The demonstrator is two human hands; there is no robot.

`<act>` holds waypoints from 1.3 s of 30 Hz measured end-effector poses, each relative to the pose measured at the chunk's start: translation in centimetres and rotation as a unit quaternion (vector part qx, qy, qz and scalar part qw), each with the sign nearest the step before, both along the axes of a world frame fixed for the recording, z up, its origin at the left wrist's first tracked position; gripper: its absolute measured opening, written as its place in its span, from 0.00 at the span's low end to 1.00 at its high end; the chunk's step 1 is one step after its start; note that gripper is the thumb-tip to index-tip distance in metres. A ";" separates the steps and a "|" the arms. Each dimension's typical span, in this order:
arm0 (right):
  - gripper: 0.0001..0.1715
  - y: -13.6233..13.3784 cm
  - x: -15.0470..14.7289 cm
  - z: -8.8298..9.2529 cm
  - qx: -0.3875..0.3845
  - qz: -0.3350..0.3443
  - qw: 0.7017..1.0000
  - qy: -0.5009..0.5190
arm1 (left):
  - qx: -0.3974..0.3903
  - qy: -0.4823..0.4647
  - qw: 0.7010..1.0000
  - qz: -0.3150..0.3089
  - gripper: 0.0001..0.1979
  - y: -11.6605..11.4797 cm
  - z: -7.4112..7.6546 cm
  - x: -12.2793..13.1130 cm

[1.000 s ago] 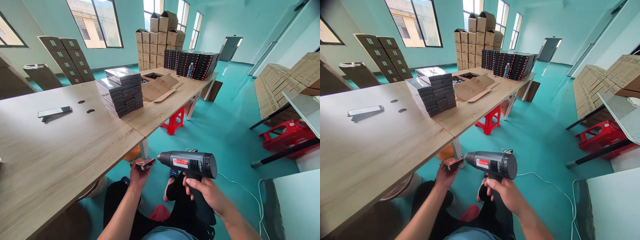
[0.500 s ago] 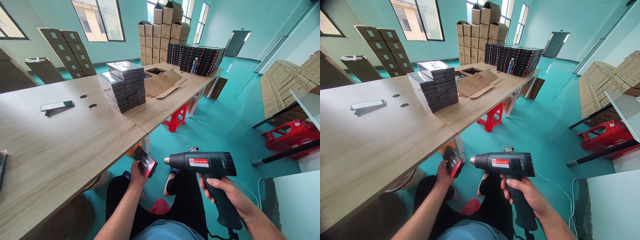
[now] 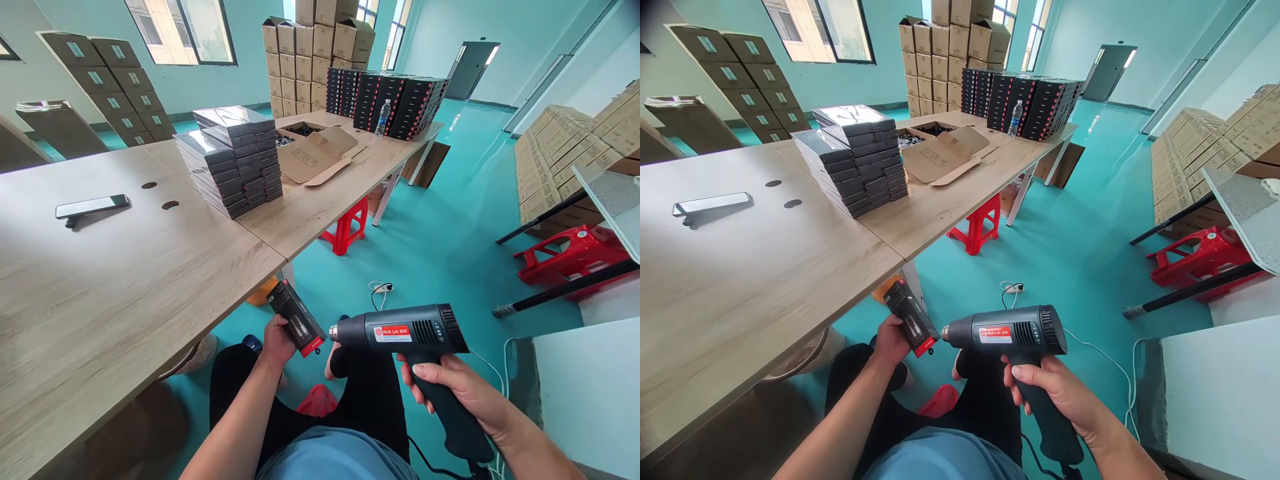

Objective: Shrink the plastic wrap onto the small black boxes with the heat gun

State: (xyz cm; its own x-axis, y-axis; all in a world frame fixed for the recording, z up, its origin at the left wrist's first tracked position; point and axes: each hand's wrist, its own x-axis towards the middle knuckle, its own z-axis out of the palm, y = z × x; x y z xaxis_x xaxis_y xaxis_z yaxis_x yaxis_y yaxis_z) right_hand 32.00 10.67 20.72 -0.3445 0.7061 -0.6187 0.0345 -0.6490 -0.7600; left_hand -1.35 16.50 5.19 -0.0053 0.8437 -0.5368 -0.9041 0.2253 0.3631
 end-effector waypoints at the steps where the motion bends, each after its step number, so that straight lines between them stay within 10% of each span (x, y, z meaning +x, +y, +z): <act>1: 0.20 0.0 -0.3 -0.1 -0.002 0.008 1.000 0.004 | -0.005 -0.001 1.000 -0.005 0.14 0.0 0.1 0.0; 8: 0.22 -0.4 -2.2 -2.4 0.022 -0.157 0.986 0.050 | -0.092 -0.030 0.992 0.080 0.06 -0.3 1.0 1.0; 16: 0.21 -1.6 -3.7 -3.5 -0.008 -0.148 0.982 0.119 | -0.119 -0.060 0.985 0.111 0.06 -1.1 1.3 1.8; 28: 0.22 -0.7 -0.9 -1.0 -0.018 -0.031 0.999 0.024 | -0.042 0.017 0.995 -0.087 0.07 -1.5 -0.5 0.3; 39: 0.20 4.8 -4.3 1.2 0.092 0.011 0.995 0.043 | 0.022 0.199 0.958 -0.204 0.07 -2.2 -0.4 0.3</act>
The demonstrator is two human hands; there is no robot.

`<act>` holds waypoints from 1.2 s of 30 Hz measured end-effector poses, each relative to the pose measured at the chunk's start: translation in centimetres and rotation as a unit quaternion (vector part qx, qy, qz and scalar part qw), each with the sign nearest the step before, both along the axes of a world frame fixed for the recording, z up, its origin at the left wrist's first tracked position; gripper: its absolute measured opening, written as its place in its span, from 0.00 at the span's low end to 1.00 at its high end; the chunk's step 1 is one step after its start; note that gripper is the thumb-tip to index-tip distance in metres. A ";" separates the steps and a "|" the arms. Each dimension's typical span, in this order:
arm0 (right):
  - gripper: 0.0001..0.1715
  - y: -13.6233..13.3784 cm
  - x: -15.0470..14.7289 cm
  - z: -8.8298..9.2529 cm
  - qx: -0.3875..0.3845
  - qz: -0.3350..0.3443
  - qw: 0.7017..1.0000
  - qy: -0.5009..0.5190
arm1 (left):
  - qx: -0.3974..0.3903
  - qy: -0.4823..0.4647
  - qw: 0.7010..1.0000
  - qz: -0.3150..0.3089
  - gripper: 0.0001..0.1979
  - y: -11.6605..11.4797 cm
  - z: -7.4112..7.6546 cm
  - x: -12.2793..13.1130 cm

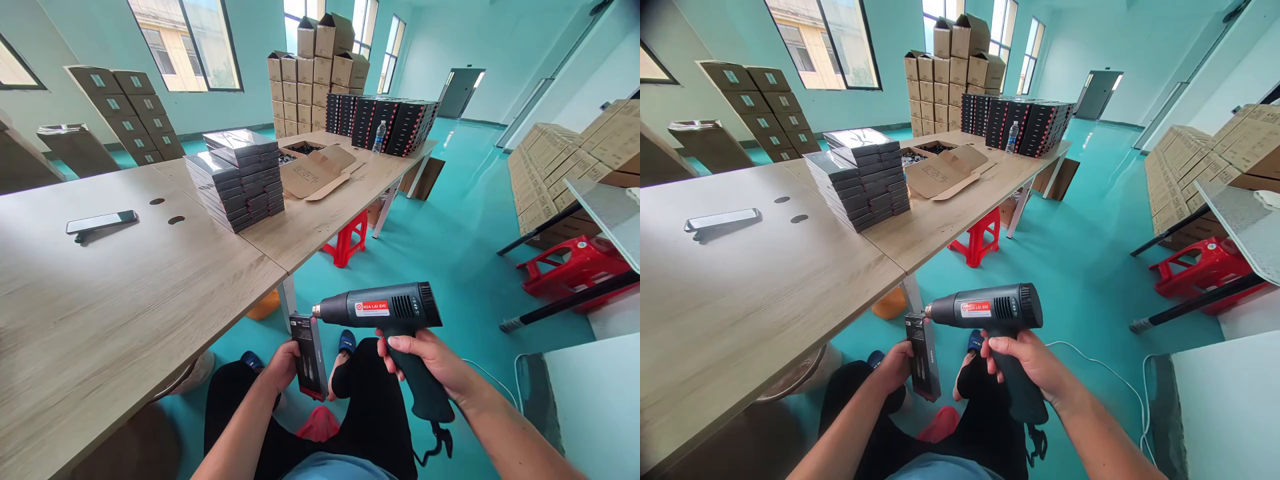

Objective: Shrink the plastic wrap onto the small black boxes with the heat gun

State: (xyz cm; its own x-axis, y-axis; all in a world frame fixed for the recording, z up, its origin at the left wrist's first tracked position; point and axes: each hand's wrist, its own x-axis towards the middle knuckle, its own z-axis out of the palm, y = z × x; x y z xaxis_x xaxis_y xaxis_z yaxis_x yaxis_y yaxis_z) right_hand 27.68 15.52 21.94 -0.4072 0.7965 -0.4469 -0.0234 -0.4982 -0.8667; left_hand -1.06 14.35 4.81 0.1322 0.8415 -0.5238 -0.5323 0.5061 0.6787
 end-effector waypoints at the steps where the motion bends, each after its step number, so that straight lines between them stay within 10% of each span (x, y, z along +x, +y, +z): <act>1: 0.19 0.2 0.0 0.3 0.005 0.010 1.000 -0.005 | -0.001 0.001 1.000 0.002 0.07 -0.1 -0.1 -0.1; 10: 0.17 -1.5 2.9 -0.9 -0.003 0.172 0.977 -0.126 | 0.143 0.222 0.963 0.051 0.16 0.7 0.3 -1.9; 16: 0.21 -2.7 1.4 -2.0 -0.046 0.020 0.998 -0.047 | 0.241 0.497 0.833 0.040 0.14 0.9 -2.0 -2.0; 23: 0.16 -2.3 -1.0 -0.9 0.017 0.059 0.995 -0.076 | 0.280 0.542 0.792 0.027 0.18 0.6 -4.8 -2.1; 36: 0.07 -1.2 -3.2 0.2 0.064 0.186 0.973 -0.122 | 0.285 0.556 0.779 0.045 0.16 0.2 -5.0 -2.9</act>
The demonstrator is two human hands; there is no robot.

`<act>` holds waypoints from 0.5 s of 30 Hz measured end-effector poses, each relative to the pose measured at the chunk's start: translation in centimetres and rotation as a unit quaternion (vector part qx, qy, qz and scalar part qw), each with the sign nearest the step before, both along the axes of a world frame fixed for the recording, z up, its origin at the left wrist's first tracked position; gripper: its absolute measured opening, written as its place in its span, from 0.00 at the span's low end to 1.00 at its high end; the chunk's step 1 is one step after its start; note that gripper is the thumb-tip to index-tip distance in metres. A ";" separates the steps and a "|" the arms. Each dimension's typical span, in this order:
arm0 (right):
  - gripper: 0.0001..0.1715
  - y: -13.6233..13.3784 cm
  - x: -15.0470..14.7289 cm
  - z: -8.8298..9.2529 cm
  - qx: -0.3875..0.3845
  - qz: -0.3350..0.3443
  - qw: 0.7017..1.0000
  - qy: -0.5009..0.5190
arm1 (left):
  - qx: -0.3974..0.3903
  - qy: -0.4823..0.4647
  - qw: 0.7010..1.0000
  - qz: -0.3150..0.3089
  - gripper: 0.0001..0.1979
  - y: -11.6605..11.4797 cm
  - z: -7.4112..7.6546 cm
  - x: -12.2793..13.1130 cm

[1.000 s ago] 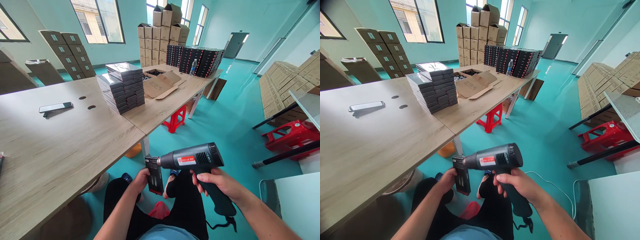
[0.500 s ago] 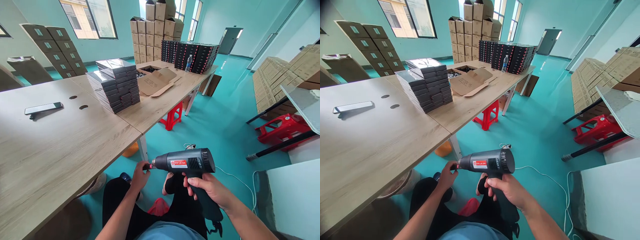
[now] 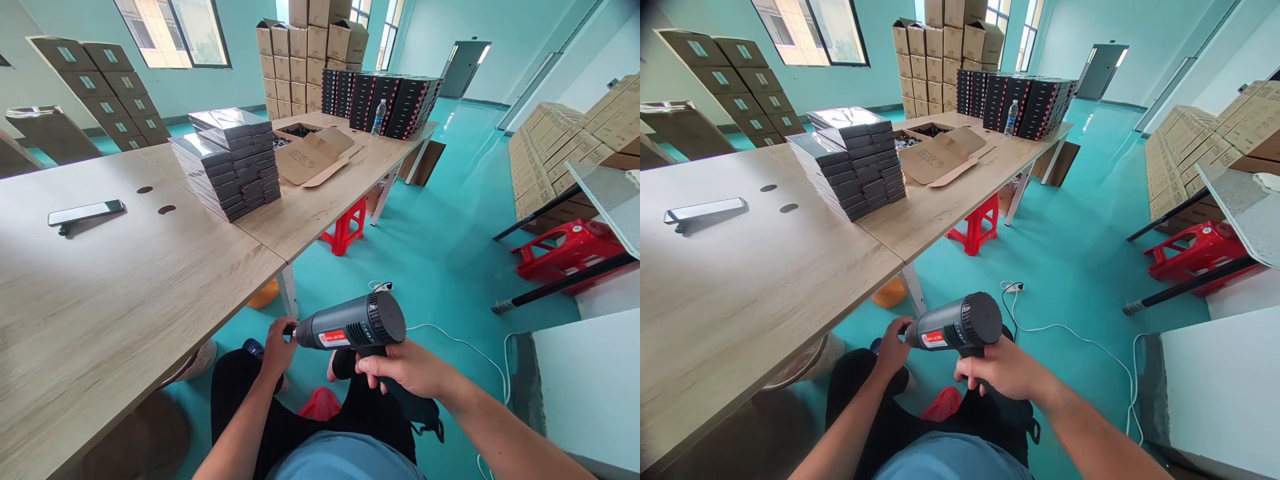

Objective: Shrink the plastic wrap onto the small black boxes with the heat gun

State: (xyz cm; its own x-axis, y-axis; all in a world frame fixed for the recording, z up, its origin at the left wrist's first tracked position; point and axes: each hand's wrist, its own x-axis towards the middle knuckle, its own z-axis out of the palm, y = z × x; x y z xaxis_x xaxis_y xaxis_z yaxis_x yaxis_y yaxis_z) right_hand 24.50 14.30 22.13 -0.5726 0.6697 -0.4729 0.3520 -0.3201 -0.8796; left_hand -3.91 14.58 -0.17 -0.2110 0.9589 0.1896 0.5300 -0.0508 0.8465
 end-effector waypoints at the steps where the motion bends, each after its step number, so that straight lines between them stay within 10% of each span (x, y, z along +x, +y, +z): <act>1: 0.07 -0.1 -0.1 -0.1 0.002 -0.011 1.000 0.002 | 0.001 0.002 1.000 0.002 0.16 0.0 0.0 0.0; 15: 0.13 -0.3 2.7 -2.1 -0.061 -0.110 0.992 0.032 | 0.047 -0.001 0.999 0.027 0.16 0.3 0.4 -1.1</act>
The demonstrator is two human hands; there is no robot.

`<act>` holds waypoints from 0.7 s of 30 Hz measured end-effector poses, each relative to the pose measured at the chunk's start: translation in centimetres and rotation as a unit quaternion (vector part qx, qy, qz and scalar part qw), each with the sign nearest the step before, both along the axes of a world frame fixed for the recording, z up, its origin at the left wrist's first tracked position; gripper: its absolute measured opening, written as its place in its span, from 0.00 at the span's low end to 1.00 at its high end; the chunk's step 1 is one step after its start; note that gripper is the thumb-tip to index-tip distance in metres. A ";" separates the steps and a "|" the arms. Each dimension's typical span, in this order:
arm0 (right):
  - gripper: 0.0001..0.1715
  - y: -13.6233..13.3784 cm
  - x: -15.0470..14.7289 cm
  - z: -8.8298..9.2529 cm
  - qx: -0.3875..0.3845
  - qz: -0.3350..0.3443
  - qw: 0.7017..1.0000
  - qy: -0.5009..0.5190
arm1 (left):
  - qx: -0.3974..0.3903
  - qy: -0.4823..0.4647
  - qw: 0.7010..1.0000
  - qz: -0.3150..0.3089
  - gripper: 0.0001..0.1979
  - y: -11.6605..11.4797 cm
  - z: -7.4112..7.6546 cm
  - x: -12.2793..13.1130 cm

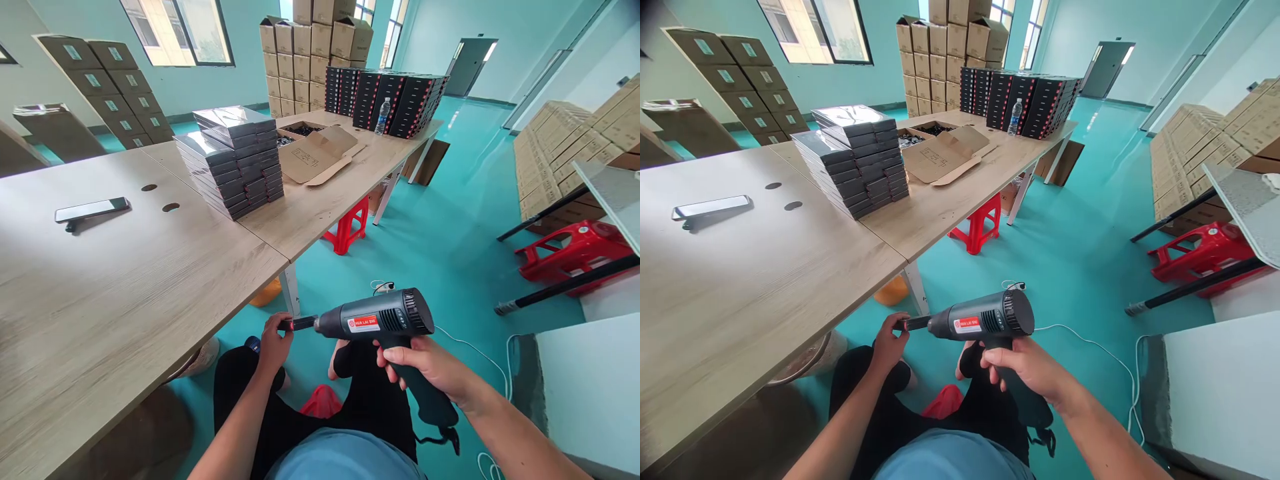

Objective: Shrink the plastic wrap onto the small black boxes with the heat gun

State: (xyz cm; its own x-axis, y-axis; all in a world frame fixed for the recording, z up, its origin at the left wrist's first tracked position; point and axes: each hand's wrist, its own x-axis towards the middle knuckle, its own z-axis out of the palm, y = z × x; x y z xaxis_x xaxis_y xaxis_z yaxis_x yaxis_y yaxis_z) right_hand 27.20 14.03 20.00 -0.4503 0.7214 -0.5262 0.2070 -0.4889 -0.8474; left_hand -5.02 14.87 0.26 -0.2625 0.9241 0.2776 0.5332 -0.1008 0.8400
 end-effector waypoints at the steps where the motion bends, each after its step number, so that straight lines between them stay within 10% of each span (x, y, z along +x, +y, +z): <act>1: 0.14 -0.1 0.2 -0.2 -0.005 -0.010 1.000 0.013 | -0.002 -0.004 1.000 0.005 0.16 0.0 0.1 0.0; 21: 0.14 -1.2 -2.8 1.3 0.046 0.002 0.999 0.011 | -0.025 0.012 1.000 -0.001 0.15 -0.3 0.6 0.5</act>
